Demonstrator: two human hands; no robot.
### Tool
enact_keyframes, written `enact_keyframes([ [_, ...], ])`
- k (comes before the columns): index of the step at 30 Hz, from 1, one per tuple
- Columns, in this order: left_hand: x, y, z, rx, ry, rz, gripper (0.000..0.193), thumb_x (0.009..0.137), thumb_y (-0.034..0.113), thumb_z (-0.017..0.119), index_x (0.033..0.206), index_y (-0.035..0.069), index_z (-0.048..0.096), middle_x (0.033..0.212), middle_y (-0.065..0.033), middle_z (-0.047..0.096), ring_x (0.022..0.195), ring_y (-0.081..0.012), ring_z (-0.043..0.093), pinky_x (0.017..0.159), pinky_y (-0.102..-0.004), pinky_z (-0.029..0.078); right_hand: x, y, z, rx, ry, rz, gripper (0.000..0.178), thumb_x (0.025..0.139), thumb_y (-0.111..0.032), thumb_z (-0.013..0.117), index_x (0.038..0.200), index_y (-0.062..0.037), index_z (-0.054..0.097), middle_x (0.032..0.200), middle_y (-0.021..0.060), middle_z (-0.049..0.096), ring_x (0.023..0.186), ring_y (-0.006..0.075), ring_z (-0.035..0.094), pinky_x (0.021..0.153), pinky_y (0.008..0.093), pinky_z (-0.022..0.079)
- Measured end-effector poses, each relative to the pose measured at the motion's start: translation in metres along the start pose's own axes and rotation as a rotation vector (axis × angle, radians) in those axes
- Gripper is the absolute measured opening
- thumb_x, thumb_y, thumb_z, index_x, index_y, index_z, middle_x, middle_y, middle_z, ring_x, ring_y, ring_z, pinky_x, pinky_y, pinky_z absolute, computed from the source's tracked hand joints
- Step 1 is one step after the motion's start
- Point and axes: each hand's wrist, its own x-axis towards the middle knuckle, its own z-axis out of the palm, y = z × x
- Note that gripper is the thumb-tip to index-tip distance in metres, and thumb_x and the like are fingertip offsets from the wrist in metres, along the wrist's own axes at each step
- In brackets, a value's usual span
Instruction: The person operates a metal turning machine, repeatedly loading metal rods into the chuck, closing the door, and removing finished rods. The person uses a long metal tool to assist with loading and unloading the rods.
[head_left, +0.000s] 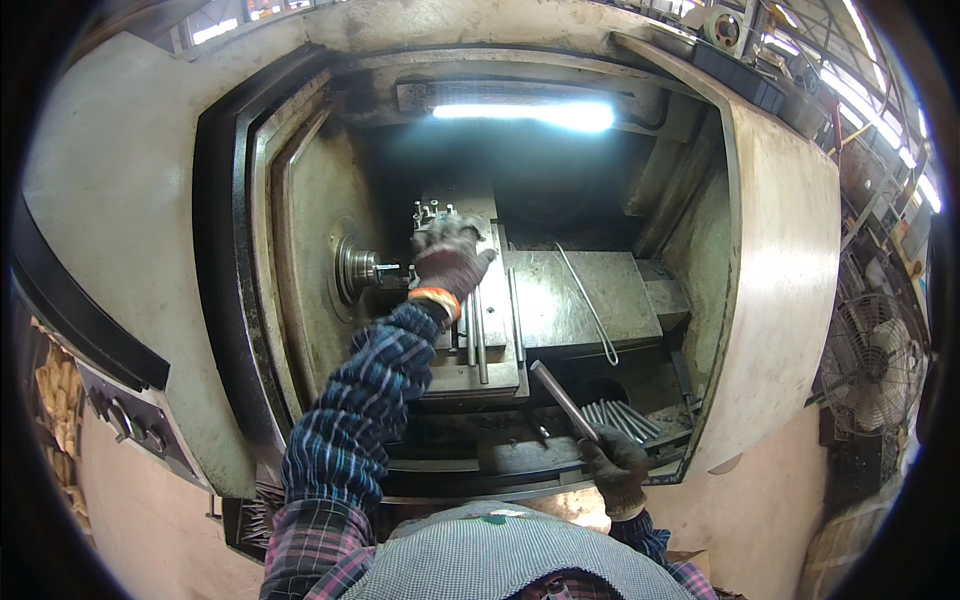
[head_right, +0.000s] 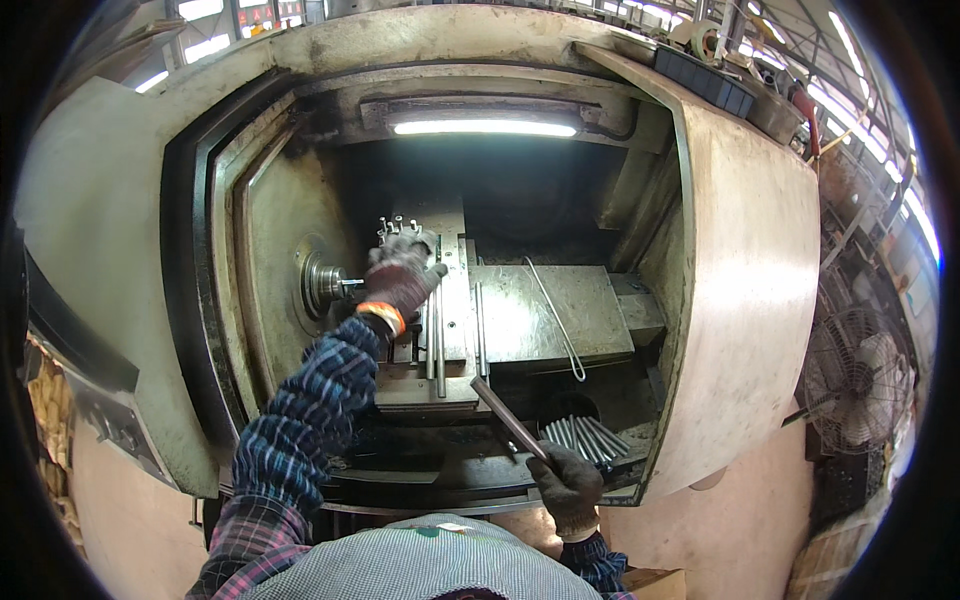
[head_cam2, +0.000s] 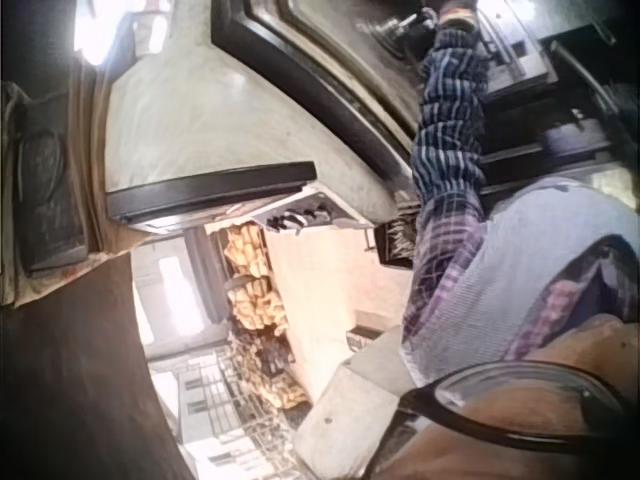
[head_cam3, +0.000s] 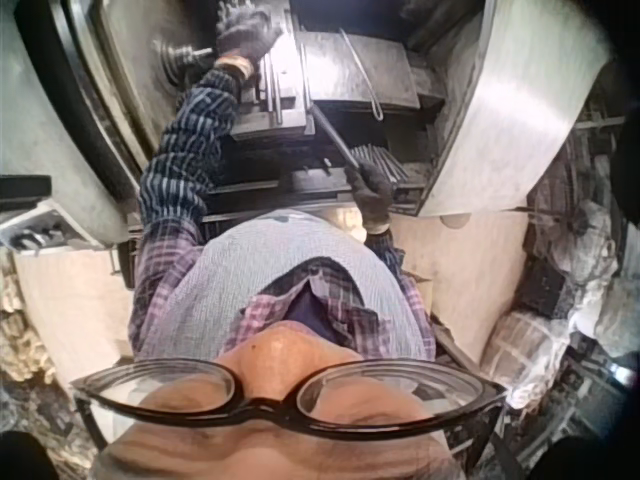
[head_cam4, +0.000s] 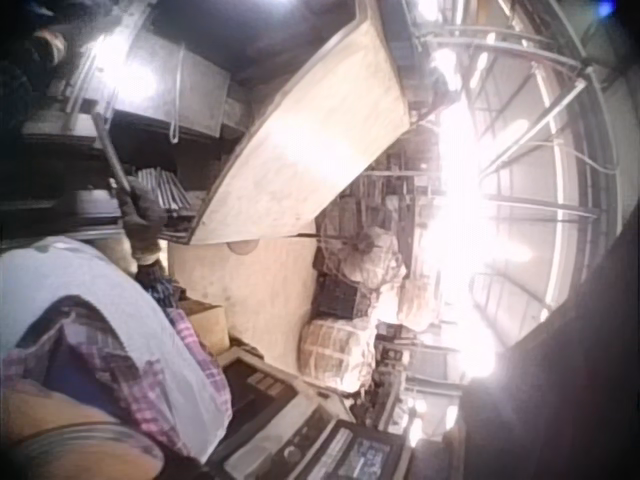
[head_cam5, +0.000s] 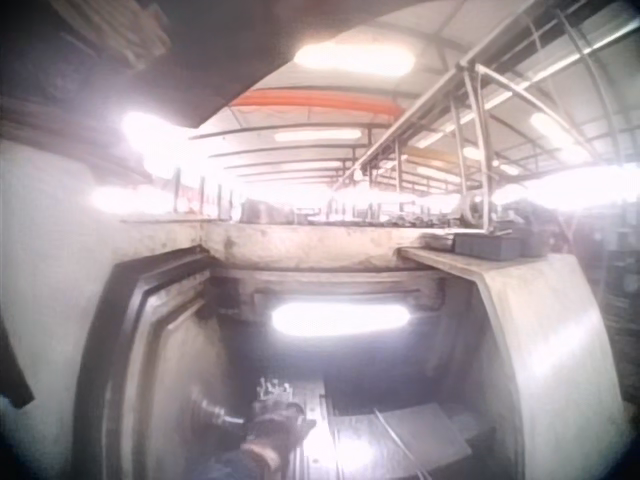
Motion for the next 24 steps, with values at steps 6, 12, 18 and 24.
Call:
enact_keyframes([
  [6, 0.052, -0.086, 0.012, 0.449, -0.138, -0.281, 0.067, 0.091, 0.056, 0.057, 0.147, 0.020, 0.051, 0.153, -0.0126, 0.044, 0.145, -0.0352, 0.033, 0.118, -0.0639, 0.018, 0.001, 0.003, -0.006, -0.105, 0.042, -0.014, 0.026, 0.082, -0.005, 0.082, 0.106, 0.0006, 0.075, 0.085, 0.0129, 0.075, 0.073, 0.0173, 0.071, 0.068, 0.0296, 0.056],
  [12, 0.037, -0.186, 0.105, 0.824, -0.331, -0.511, 0.063, 0.107, 0.044, 0.023, 0.160, 0.011, 0.029, 0.170, -0.0118, 0.016, 0.158, -0.0343, 0.004, 0.121, -0.0678, -0.008, -0.008, 0.026, -0.002, -0.043, 0.066, 0.173, 0.022, 0.081, -0.006, 0.084, 0.101, -0.0003, 0.076, 0.079, 0.0092, 0.074, 0.068, 0.0129, 0.067, 0.063, 0.0285, 0.055],
  [18, 0.057, -0.171, 0.076, 0.746, -0.613, -0.196, 0.044, 0.099, 0.033, 0.054, 0.134, 0.010, 0.067, 0.144, -0.0150, 0.059, 0.137, -0.0398, 0.051, 0.112, -0.0701, 0.030, -0.022, 0.057, -0.006, -0.087, 0.054, 0.263, 0.024, 0.080, -0.008, 0.085, 0.101, -0.0005, 0.077, 0.080, 0.0087, 0.074, 0.068, 0.0130, 0.067, 0.064, 0.0285, 0.054],
  [24, 0.102, -0.100, 0.087, 0.328, -0.811, 0.206, 0.037, 0.094, 0.033, 0.059, 0.125, 0.016, 0.070, 0.123, -0.0105, 0.072, 0.111, -0.0308, 0.070, 0.092, -0.0477, 0.055, -0.022, 0.033, -0.007, -0.154, 0.040, 0.332, 0.027, 0.082, -0.011, 0.084, 0.105, -0.0006, 0.076, 0.079, 0.0078, 0.075, 0.071, 0.0131, 0.068, 0.067, 0.0294, 0.055],
])
